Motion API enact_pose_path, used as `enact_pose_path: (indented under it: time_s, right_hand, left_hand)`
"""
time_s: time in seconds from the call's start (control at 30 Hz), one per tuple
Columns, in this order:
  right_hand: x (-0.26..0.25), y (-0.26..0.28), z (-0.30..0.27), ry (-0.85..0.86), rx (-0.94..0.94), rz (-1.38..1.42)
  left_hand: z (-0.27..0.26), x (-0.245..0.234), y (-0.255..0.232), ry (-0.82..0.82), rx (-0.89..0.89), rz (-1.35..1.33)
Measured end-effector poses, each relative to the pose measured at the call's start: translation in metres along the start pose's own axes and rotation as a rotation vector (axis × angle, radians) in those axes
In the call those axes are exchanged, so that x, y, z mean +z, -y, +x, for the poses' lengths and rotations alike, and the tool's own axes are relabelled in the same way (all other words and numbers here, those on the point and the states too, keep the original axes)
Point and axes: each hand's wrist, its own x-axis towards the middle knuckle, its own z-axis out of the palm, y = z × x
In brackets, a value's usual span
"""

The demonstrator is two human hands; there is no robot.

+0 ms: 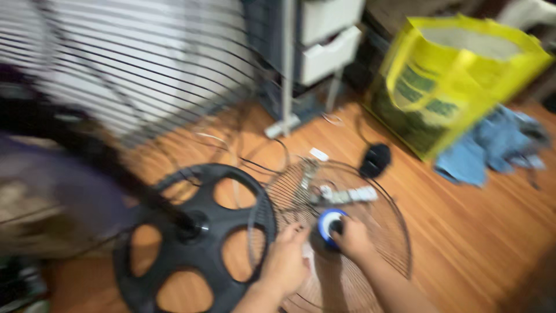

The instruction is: The person removes the front grille of a standing electric fan, then unscrews the central hub nut to detach the fan blades. The rear grille is also removed. The person places the removed components on the floor and continues to manipulate the central hub area.

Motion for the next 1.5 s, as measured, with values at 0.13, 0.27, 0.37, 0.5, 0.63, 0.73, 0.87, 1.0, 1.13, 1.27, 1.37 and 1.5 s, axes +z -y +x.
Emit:
enact_pose_path:
  time_s: [0.13,0.27,0.37,0.5,0.63,0.73,0.87,1.0,1.13,1.27,1.37,1.5]
  right_hand:
    - [-0.037,0.064,0.006,-0.168,-0.096,0.199]
    - [-0.108,0.167,-0.006,-0.34,-0.223,0.531]
    - [-0.166,0.251,-0.027,-0.498,-0.584,0.787]
    - [-0.23,0.352,-0.058,-0.402,-0.685,0.883]
    - [-0.268,0.433,-0.073,-0.154,-0.624,1.047]
    - [-0.288,0.468,-0.068,-0.068,-0.674,1.081]
    - [-0.302,0.485,-0.06,0.148,-0.658,1.145]
    - [-0.301,0.491,-0.053,0.227,-0.714,1.191]
    - [-0.299,0.492,-0.045,0.225,-0.713,1.185]
    - [-0.297,0.491,-0.042,0.226,-0.75,1.175]
    - [-0.296,0.493,-0.042,0.245,-0.739,1.23]
    - [-0.293,0.493,-0.043,0.169,-0.723,1.217]
  left_hand:
    - [-0.022,-0.056,-0.016,-0.276,0.241,-0.109]
    - [-0.054,-0.124,-0.036,-0.606,0.383,-0.198]
    - [-0.088,-0.179,-0.055,-0.797,0.432,-0.189]
    - [-0.144,-0.246,-0.085,-1.014,0.586,-0.033]
    - [-0.191,-0.32,-0.103,-1.227,0.682,0.351]
    - [-0.207,-0.371,-0.108,-1.251,0.544,0.496]
    - [-0.204,-0.412,-0.111,-1.1,0.434,0.587]
    - [-0.191,-0.424,-0.114,-0.902,0.316,0.668]
    - [-0.179,-0.428,-0.118,-0.802,0.226,0.596]
    - [-0.174,-0.432,-0.12,-0.784,0.156,0.55]
    - [-0.175,-0.437,-0.121,-0.771,0.218,0.55]
    - [-0.178,-0.435,-0.123,-0.747,0.163,0.468]
